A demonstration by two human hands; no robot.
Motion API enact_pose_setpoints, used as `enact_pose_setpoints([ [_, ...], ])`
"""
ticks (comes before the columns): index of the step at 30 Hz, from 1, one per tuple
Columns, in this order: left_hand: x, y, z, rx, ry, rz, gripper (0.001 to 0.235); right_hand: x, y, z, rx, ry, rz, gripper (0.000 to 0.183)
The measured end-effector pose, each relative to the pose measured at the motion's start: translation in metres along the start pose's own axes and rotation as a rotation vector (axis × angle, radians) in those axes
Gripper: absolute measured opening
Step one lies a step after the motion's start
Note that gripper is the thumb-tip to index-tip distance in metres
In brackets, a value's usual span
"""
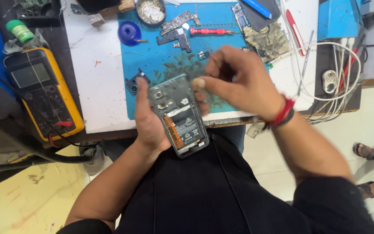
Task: The person disassembles a smartphone using a screwdriver and a prying tool. They remove the back cover, unscrew internal components, and separate the screen assembly from the frame.
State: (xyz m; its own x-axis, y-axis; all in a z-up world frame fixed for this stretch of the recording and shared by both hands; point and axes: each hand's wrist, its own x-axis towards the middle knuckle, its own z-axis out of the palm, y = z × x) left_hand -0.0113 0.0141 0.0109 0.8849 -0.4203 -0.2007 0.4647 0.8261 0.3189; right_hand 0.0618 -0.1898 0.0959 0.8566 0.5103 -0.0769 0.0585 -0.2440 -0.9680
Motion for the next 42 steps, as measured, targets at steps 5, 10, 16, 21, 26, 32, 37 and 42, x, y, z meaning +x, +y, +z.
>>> enact_pose_setpoints([
  [5, -0.003, 0.006, 0.0, 0.0, 0.12, 0.13, 0.099, -0.043, 0.034, 0.044, 0.164, 0.118, 0.258, 0.02],
  [10, -0.003, -0.002, -0.001, 0.052, 0.016, 0.126, 0.099, -0.069, 0.053, 0.055, 0.353, 0.136, 0.298, 0.016],
  [16, -0.004, -0.007, -0.005, 0.078, -0.003, 0.086, 0.1, -0.072, 0.054, 0.058, 0.355, 0.178, 0.333, 0.018],
  [21, -0.008, -0.006, -0.009, 0.044, -0.023, 0.051, 0.101, -0.068, 0.052, 0.064, 0.442, 0.169, 0.29, 0.018],
  [26, -0.006, -0.007, -0.01, -0.003, -0.092, 0.022, 0.099, -0.065, 0.049, 0.059, 0.425, 0.164, 0.317, 0.016],
  [32, -0.005, -0.012, -0.014, -0.047, -0.053, -0.015, 0.098, -0.062, 0.044, 0.06, 0.355, 0.214, 0.296, 0.015],
  [37, -0.006, -0.011, -0.015, 0.002, -0.03, 0.01, 0.098, -0.058, 0.043, 0.061, 0.315, 0.218, 0.286, 0.013],
  [42, -0.005, -0.011, -0.015, 0.01, -0.032, -0.006, 0.098, -0.057, 0.046, 0.058, 0.302, 0.206, 0.32, 0.013],
])
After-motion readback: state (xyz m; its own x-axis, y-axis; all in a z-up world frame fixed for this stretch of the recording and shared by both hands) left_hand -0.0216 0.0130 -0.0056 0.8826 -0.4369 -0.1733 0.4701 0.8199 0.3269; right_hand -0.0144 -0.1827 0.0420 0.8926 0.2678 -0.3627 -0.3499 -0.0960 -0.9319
